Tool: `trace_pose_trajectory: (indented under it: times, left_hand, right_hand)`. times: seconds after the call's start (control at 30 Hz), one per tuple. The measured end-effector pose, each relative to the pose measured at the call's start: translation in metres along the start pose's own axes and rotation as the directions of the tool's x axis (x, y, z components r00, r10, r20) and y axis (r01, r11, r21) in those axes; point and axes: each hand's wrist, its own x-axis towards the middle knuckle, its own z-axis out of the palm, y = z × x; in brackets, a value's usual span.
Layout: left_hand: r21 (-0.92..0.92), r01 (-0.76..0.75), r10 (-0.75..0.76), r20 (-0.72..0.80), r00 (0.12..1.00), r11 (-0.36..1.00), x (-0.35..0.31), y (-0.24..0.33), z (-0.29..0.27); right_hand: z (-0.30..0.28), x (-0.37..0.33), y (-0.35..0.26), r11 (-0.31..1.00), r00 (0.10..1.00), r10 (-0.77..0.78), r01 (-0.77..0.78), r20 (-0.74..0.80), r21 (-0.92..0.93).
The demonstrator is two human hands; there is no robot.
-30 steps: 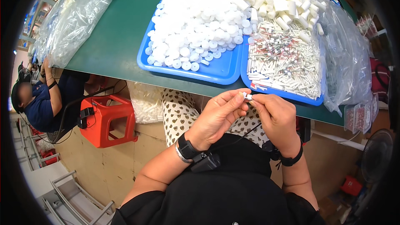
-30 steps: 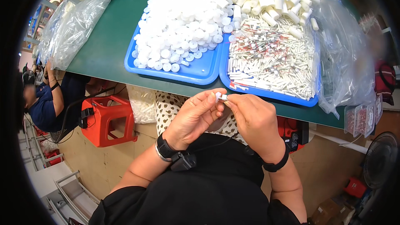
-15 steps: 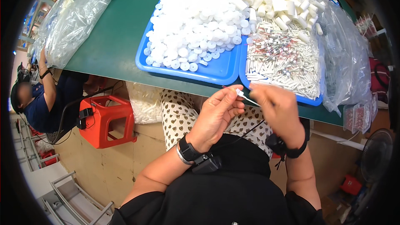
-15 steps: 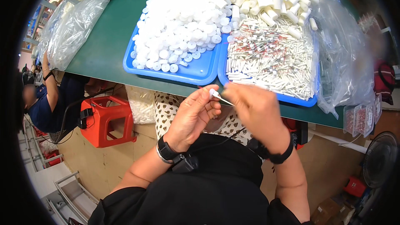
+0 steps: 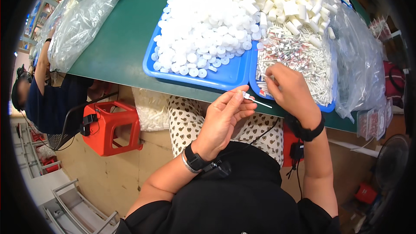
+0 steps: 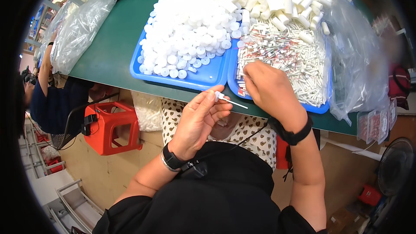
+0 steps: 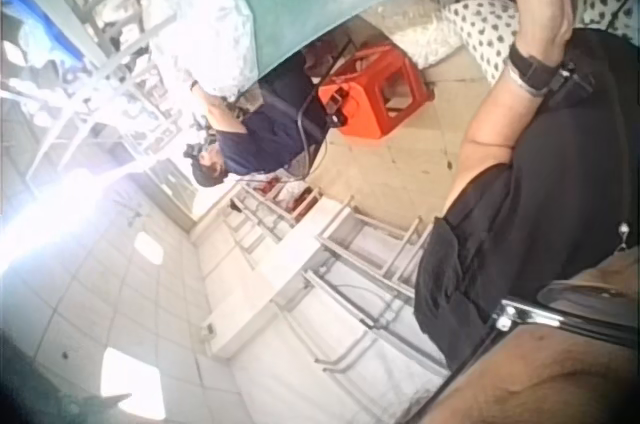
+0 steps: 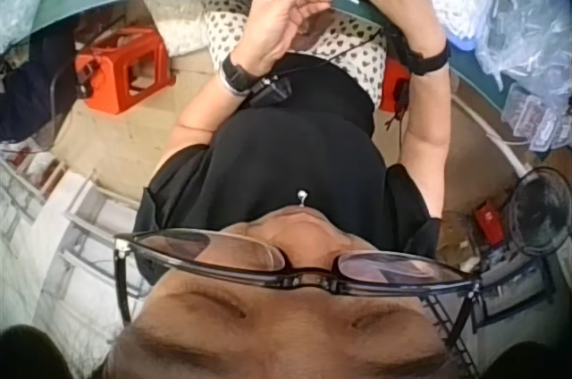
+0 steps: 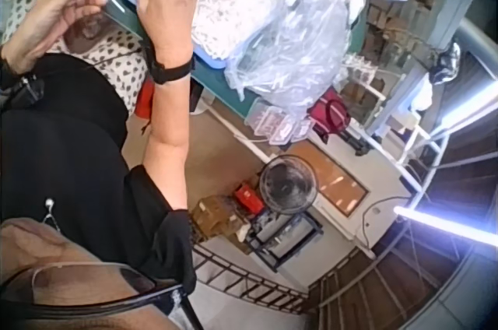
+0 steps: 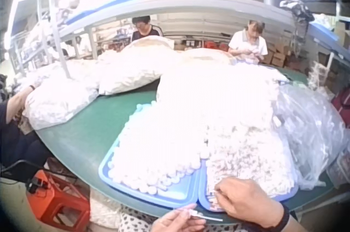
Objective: The person repeatedly picks up a white plastic cap and a cotton swab, then inserts the swab into the cap. The person handles the items one at a time, performing the insertion action continuously throughout the clip. The workspace contains trays of caps and swabs, and the person is seated at a green table.
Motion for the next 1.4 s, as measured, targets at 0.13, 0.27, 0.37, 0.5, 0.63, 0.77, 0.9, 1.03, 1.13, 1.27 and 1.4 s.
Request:
trace_pose_trajectory:
  times: [0.13,0.27,0.37,0.5,0.63,0.77,0.9,1.03,1.13,1.27,1.4]
  left_hand:
    - [-0.017,-0.088,0.088,-0.017,0.996,0.996,0.001,0.013,0.005]
    - [-0.004,-0.121,0.120,-0.026,0.992,0.993,0.005,0.018,0.009]
    - [-0.004,-0.116,0.116,-0.031,0.993,0.993,0.008,0.016,0.009]
    - [-0.001,-0.117,0.117,-0.035,0.992,0.993,0.010,0.014,0.008]
    - [0.006,-0.121,0.121,-0.029,0.992,0.993,0.010,0.015,0.007]
    - [0.039,-0.119,0.121,-0.029,0.992,0.992,0.010,0.013,0.008]
    - [0.117,-0.076,0.074,0.026,0.997,0.990,0.010,0.001,0.013]
    - [0.148,-0.096,0.084,0.086,0.993,0.984,0.009,-0.004,0.012]
    - [0.157,-0.107,0.092,0.103,0.990,0.982,0.007,-0.003,0.013]
    - [0.178,-0.098,0.086,0.073,0.994,0.979,0.011,0.002,0.012]
    - [0.191,-0.134,0.129,0.036,0.991,0.972,0.014,0.008,0.015]
  right_hand:
    - [-0.012,-0.019,-0.021,0.965,0.992,0.121,-0.125,0.029,0.230]
    - [-0.016,-0.029,-0.027,0.954,0.991,0.131,-0.125,-0.004,0.272]
    - [-0.017,-0.031,-0.027,0.960,0.993,0.117,-0.108,-0.022,0.258]
    - [-0.018,-0.031,-0.027,0.964,0.993,0.113,-0.102,-0.031,0.246]
    - [-0.018,-0.033,-0.027,0.974,0.994,0.097,-0.085,-0.049,0.211]
    - [-0.017,-0.032,-0.026,0.984,0.996,0.030,-0.014,-0.085,0.177]
    - [-0.005,-0.028,-0.028,0.971,0.989,0.004,0.031,-0.148,0.235]
    - [-0.016,-0.028,-0.032,0.397,0.763,0.459,-0.634,0.455,0.664]
    - [-0.018,-0.025,-0.032,0.272,0.677,0.430,-0.728,0.597,0.629]
    - [-0.018,-0.017,-0.037,0.664,0.828,0.380,-0.555,0.413,0.501]
    - [-0.038,0.013,-0.003,0.929,0.934,0.355,-0.356,0.025,0.103]
